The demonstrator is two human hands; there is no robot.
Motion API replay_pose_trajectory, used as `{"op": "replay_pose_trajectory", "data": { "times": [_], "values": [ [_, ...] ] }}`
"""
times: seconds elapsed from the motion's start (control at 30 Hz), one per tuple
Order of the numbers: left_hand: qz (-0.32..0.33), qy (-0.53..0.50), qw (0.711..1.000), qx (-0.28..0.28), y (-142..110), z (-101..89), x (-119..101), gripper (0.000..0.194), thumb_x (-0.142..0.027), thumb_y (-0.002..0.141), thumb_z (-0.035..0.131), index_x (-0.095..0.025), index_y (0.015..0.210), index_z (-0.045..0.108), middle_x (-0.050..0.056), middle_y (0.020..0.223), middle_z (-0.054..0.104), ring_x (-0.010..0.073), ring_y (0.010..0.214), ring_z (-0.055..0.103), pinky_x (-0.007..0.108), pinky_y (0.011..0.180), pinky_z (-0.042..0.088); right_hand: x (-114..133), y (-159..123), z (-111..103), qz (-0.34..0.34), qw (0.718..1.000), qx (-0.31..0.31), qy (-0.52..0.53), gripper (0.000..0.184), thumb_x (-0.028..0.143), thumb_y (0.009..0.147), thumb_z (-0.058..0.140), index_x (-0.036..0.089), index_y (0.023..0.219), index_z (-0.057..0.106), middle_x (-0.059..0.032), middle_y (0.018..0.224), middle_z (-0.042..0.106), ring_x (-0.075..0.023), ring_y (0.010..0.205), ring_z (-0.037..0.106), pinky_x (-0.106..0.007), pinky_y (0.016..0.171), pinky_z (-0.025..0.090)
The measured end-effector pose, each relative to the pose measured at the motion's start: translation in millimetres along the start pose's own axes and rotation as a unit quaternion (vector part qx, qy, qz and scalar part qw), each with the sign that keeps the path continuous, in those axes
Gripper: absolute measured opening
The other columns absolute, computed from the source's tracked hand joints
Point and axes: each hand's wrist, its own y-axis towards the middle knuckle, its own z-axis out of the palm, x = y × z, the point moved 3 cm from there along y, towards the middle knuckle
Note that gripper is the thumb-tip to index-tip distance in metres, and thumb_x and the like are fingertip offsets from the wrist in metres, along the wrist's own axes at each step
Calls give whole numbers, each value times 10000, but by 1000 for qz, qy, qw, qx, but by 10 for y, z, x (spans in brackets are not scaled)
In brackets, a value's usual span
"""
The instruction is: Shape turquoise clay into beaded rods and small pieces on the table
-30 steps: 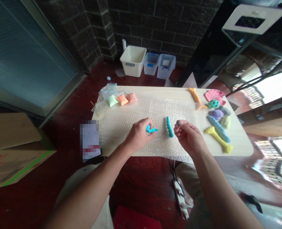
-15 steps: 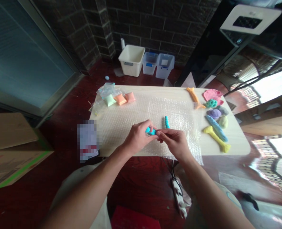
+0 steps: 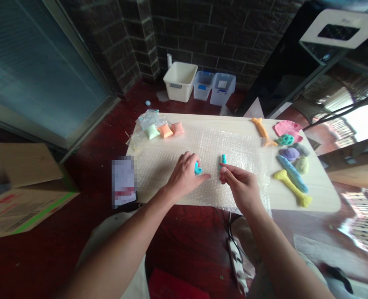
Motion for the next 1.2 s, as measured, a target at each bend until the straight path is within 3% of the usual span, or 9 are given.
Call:
{"op": "replay_pose_trajectory", "data": {
  "times": [0.07, 0.13, 0.2, 0.33, 0.43, 0.53, 0.67, 1.0, 1.2],
  "values": [
    [-48, -128, 990, 17, 2, 15, -51, 194, -329, 872, 682, -240, 855, 509, 14, 871, 540, 235, 875, 544, 388, 836, 450, -40, 4, 13, 19, 999, 14, 45, 332, 437, 809, 875, 205, 1045, 847, -32, 749, 723, -165, 696, 615, -336, 711, 506],
    [-119, -295, 947, 50, 2, 61, -68, 117, -316, 935, 488, -234, 865, 533, 2, 800, 509, 203, 759, 510, 363, 757, 443, -49, 4, 14, 30, 997, 20, 75, 330, 433, 801, 882, 204, 1036, 848, -40, 772, 737, -165, 715, 625, -342, 732, 517],
    [-170, -404, 897, 55, 6, 100, -50, 173, -287, 933, 422, -223, 872, 570, 0, 774, 503, 180, 693, 475, 338, 699, 425, -30, 0, 7, 34, 995, 19, 88, 319, 427, 771, 905, 201, 989, 849, -49, 790, 752, -170, 728, 640, -342, 734, 524],
    [-197, -425, 883, 26, 31, 118, 30, 181, -296, 923, 539, -203, 953, 691, 14, 834, 561, 161, 741, 502, 302, 697, 420, 25, -15, 5, 40, 994, 29, 93, 301, 415, 726, 938, 203, 908, 823, -50, 803, 763, -175, 731, 666, -330, 721, 537],
    [-203, -453, 868, 28, 44, 117, 13, 196, -306, 923, 618, -204, 1048, 729, 14, 855, 587, 154, 786, 544, 288, 725, 439, 55, -35, 26, 21, 993, 67, 90, 247, 414, 817, 878, 199, 889, 781, -29, 753, 728, -148, 680, 627, -300, 686, 518],
    [-206, -519, 829, 30, 42, 113, -69, 198, -312, 901, 697, -196, 1058, 730, 27, 934, 643, 152, 841, 606, 289, 769, 478, 79, -55, 36, -2, 994, 78, 80, 227, 404, 858, 845, 202, 900, 749, -14, 758, 702, -135, 659, 602, -285, 658, 507],
    [-224, -577, 782, 71, 7, 163, -167, 258, -295, 874, 780, -177, 1097, 729, 53, 998, 729, 161, 882, 683, 334, 884, 529, 150, -82, 24, -39, 997, 35, 64, 259, 360, 759, 923, 209, 854, 736, -3, 749, 710, -134, 645, 619, -283, 635, 522],
    [-231, -577, 777, 101, -33, 242, -196, 291, -317, 809, 878, -146, 1026, 788, 69, 940, 791, 172, 845, 732, 379, 915, 585, 181, -159, 13, -115, 990, 17, -80, 173, 347, 812, 878, 216, 823, 766, -38, 786, 769, -178, 698, 709, -333, 671, 581],
    [-229, -549, 796, 114, -50, 240, -192, 319, -405, 808, 878, -143, 970, 797, 85, 913, 797, 186, 840, 737, 354, 853, 592, 232, -220, 29, -206, 964, 30, -167, 177, 316, 892, 813, 273, 1063, 802, -32, 862, 760, -178, 721, 701, -353, 679, 598]
  ]
}}
